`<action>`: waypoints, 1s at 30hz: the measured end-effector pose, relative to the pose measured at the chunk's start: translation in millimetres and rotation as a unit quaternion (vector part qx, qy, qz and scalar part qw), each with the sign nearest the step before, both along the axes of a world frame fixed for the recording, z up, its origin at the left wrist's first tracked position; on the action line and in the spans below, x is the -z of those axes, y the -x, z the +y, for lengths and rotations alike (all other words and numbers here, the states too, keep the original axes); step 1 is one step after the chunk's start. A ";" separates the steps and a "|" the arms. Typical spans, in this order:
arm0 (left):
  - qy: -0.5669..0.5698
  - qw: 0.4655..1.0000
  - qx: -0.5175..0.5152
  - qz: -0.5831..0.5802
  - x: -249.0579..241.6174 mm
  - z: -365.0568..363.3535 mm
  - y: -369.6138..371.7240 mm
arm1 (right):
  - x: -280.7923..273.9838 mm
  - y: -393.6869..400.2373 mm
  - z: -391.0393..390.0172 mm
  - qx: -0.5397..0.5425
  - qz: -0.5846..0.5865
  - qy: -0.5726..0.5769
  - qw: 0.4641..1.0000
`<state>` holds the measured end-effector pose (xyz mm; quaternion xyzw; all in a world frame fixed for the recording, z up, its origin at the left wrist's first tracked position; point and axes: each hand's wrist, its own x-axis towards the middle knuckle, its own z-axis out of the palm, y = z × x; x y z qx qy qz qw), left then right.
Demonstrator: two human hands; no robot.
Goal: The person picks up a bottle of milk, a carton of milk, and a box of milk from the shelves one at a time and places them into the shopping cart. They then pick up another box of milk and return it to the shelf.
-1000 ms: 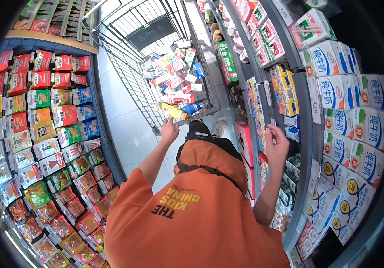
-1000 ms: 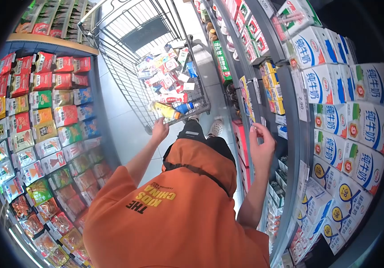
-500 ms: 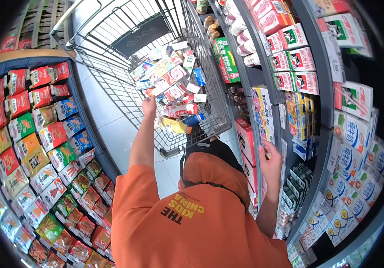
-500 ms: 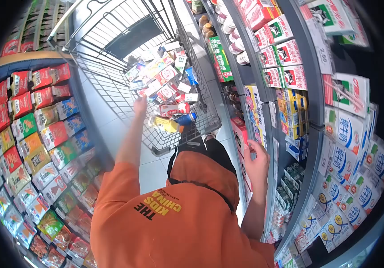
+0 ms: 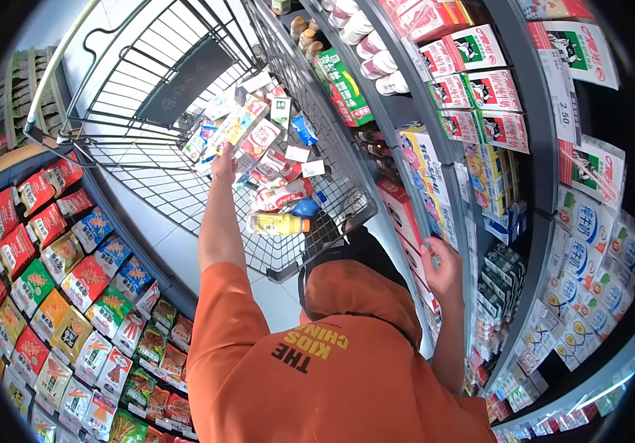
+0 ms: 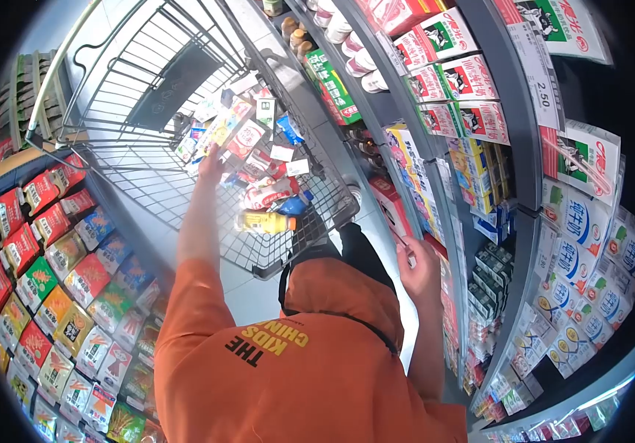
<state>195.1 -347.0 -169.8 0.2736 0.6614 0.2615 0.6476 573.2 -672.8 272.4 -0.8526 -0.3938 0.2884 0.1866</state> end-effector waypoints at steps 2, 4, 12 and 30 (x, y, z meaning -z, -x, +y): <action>-0.074 0.984 0.129 0.097 -37.9 4.1 -10.5 | 4.8 0.4 -1.5 -0.008 0.016 0.004 1.000; -0.179 0.851 0.374 0.322 -62.5 8.4 -14.8 | 5.7 2.5 4.1 -0.011 0.020 0.017 1.000; -0.191 0.973 -0.116 0.065 -195.5 -18.1 -48.9 | 5.6 -2.6 14.4 -0.041 0.044 -0.038 0.997; -0.061 0.913 0.350 -0.201 -441.5 -208.4 -175.4 | -25.5 -25.7 -2.4 -0.109 0.477 0.022 0.872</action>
